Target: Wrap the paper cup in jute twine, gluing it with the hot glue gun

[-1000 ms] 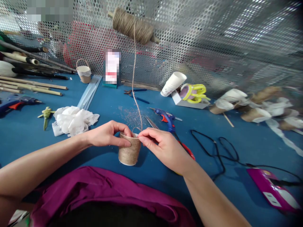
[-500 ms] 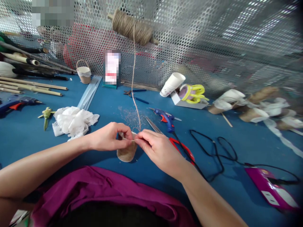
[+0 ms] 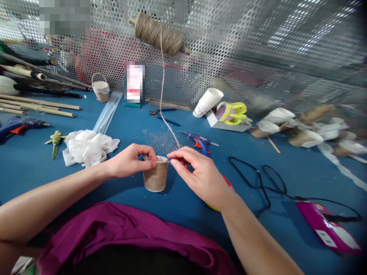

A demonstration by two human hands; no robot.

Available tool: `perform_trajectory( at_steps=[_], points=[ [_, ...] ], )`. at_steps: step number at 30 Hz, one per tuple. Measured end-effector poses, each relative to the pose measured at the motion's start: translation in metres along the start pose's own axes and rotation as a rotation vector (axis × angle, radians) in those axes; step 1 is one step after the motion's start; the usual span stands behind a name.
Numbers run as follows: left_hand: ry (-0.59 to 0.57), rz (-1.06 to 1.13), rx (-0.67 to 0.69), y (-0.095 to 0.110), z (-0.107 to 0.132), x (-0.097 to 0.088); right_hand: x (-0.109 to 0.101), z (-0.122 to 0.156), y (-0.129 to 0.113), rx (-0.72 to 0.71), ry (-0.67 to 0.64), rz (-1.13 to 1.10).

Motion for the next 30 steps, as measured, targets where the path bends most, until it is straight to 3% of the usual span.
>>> perform_trajectory(
  at_steps=[3,6,9,11,14,16,19,24,27,30],
  points=[
    [-0.025,0.057,-0.035,-0.004,-0.002,0.001,-0.004,-0.001,0.000,-0.061,0.071,-0.039],
    [-0.049,0.108,-0.056,-0.008,-0.003,0.003,-0.001,-0.007,0.001,-0.165,0.058,-0.146],
    [-0.055,0.172,-0.077,-0.011,-0.004,0.005,0.003,-0.016,0.009,-0.152,0.086,-0.276],
    [-0.061,0.210,-0.096,-0.013,-0.005,0.006,0.000,-0.021,0.023,-0.043,0.195,-0.272],
    [-0.048,0.236,-0.110,-0.014,-0.006,0.006,-0.017,-0.020,0.057,0.264,0.348,-0.021],
    [-0.020,0.232,-0.103,-0.014,-0.006,0.005,-0.031,-0.012,0.083,0.466,0.319,0.188],
    [0.030,0.184,-0.083,-0.013,-0.007,0.002,-0.043,0.005,0.116,0.628,0.208,0.297],
    [0.055,0.107,-0.029,-0.014,-0.007,0.001,-0.031,0.015,0.145,0.789,0.033,0.285],
    [0.053,0.082,-0.009,-0.015,-0.007,0.000,-0.024,0.011,0.148,0.829,0.083,0.250],
    [0.049,0.056,0.007,-0.015,-0.007,-0.001,-0.028,0.012,0.135,0.812,0.207,0.177]
  ],
)
Point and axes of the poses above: each hand's wrist, its own z-axis away from the middle knuckle, its own x-axis out of the palm, y = z × x, the point moved 2 cm from there along -z, towards the middle knuckle, and after that the axes turned 11 degrees about -x, right-handed, at the moved point
